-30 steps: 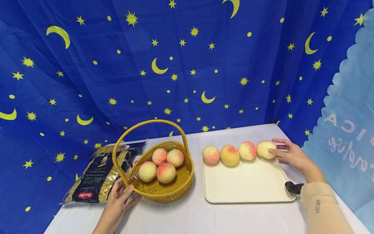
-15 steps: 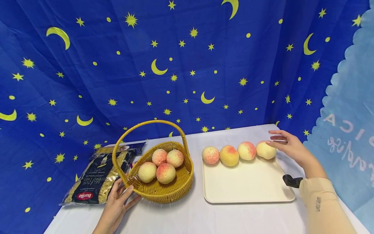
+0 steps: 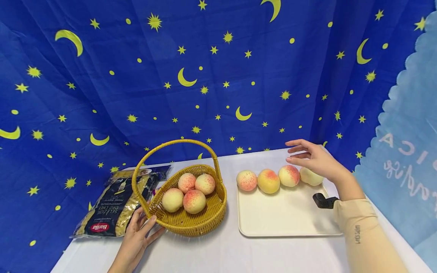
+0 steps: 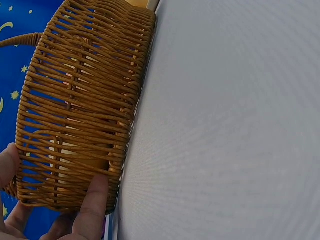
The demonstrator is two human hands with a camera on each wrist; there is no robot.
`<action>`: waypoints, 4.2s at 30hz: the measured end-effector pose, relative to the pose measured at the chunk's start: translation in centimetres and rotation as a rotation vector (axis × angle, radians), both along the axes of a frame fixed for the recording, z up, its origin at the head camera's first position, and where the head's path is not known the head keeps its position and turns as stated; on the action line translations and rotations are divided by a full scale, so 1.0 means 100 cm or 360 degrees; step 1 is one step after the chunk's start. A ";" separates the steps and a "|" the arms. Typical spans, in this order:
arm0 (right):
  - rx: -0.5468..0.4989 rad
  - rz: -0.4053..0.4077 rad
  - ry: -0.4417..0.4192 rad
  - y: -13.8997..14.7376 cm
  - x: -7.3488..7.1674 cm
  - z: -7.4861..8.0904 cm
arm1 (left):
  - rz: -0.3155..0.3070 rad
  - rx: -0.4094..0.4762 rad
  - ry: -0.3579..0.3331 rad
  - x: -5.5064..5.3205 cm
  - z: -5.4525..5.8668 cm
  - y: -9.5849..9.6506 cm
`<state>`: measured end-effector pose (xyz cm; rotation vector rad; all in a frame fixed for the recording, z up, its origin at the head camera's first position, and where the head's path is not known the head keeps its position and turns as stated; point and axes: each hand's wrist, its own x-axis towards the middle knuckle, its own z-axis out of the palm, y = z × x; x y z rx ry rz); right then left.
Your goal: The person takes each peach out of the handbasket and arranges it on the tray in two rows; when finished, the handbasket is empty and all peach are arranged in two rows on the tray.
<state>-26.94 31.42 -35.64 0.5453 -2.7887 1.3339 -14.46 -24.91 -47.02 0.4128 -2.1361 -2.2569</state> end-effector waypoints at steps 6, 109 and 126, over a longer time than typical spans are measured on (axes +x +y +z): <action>0.0010 0.0173 0.0025 -0.032 0.003 0.016 | -0.0004 -0.0012 0.0001 -0.001 0.002 0.001; 0.0249 0.0914 -0.1142 -0.302 -0.032 -0.022 | 0.0002 0.0049 0.0044 0.001 -0.001 0.000; 0.0239 0.0933 -0.1129 -0.313 -0.027 -0.023 | 0.0008 0.0040 0.0033 0.002 -0.001 -0.001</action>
